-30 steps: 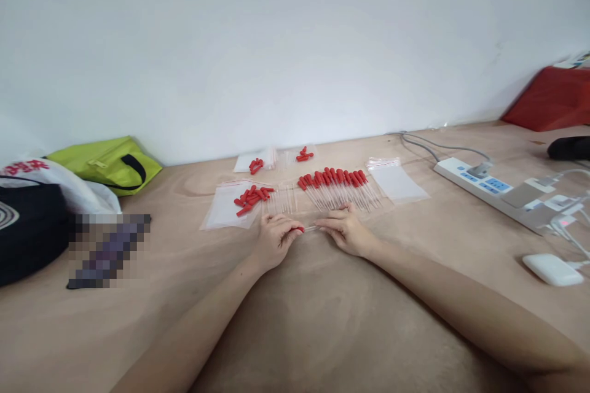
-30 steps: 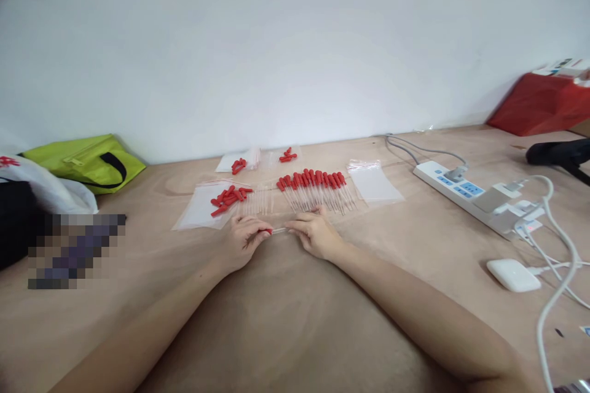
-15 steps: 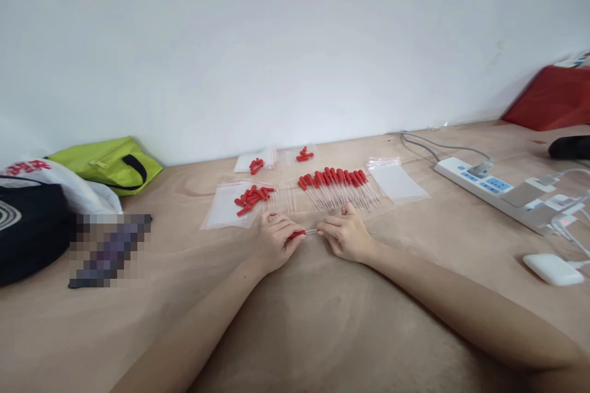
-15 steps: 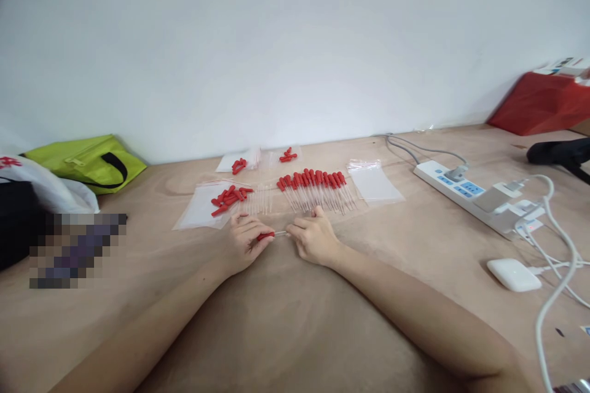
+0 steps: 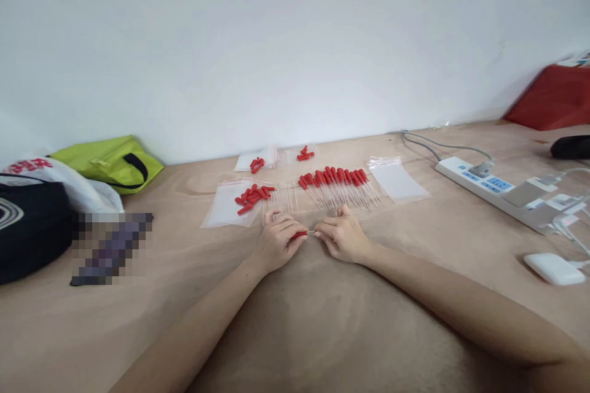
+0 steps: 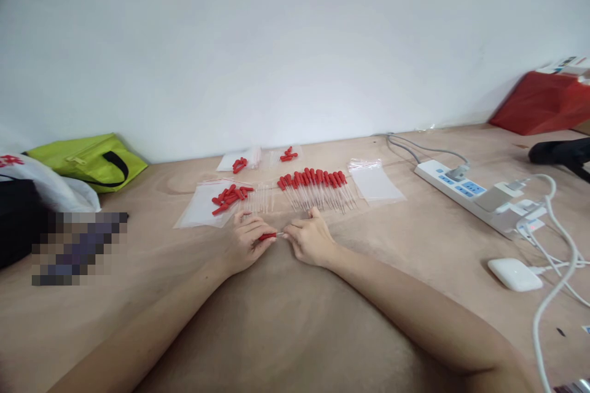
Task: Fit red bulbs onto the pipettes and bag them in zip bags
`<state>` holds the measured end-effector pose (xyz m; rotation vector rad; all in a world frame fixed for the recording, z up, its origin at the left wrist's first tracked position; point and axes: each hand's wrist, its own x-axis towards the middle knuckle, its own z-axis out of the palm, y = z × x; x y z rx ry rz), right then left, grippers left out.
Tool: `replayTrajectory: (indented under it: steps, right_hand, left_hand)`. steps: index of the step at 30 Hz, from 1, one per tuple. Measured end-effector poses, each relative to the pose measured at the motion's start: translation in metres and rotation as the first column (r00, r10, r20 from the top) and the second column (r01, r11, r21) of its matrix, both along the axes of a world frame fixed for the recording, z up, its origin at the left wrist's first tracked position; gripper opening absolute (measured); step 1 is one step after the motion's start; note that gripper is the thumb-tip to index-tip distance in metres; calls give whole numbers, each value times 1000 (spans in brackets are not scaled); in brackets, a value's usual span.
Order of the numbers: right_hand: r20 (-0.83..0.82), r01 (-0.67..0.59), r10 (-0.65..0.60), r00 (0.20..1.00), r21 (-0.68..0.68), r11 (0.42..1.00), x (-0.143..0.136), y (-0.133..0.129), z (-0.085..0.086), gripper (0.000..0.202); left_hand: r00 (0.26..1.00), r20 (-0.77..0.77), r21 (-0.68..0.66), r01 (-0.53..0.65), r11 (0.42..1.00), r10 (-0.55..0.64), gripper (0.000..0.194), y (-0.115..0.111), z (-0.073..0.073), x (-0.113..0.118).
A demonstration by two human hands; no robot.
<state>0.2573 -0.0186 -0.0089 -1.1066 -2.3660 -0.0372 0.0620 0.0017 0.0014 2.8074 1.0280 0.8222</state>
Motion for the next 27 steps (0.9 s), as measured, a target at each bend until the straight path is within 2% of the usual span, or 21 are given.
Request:
replayTrajectory:
  steps: [6,9,11,14,16,20,27]
  right_hand:
    - [74,31,-32,997,12,999,0,3,11,24]
    - [114,107,-106,988,-4,994,3,8,18,24]
    - [82,241,-236,968,-62,969,5,16,22,24]
    - [9,455,-460,888,-170,874,3,34,26,25]
    - [-9,530,-543,840,-203,823,-4,48,27,27]
    - [10,602,-614,789,-207,771,-24,72,24,29]
    - [60,670,-675,736,-209,712,-38,87,19,26]
  left_hand:
    - [997,-7,-28,-81,996,81,12,2,8,-1]
    - [980,47,20,-192,981,191,19,8,7,-9]
    - [941,119,38,-323,945,317,24,14,6,-19]
    - [851,181,1,-501,865,493,21,24,5,-35]
    - [793,165,-27,-591,806,586,18,30,5,-43]
    - [712,104,-63,-692,719,695,14,35,6,-52]
    - [660,62,-102,-742,662,749,15,40,6,-58]
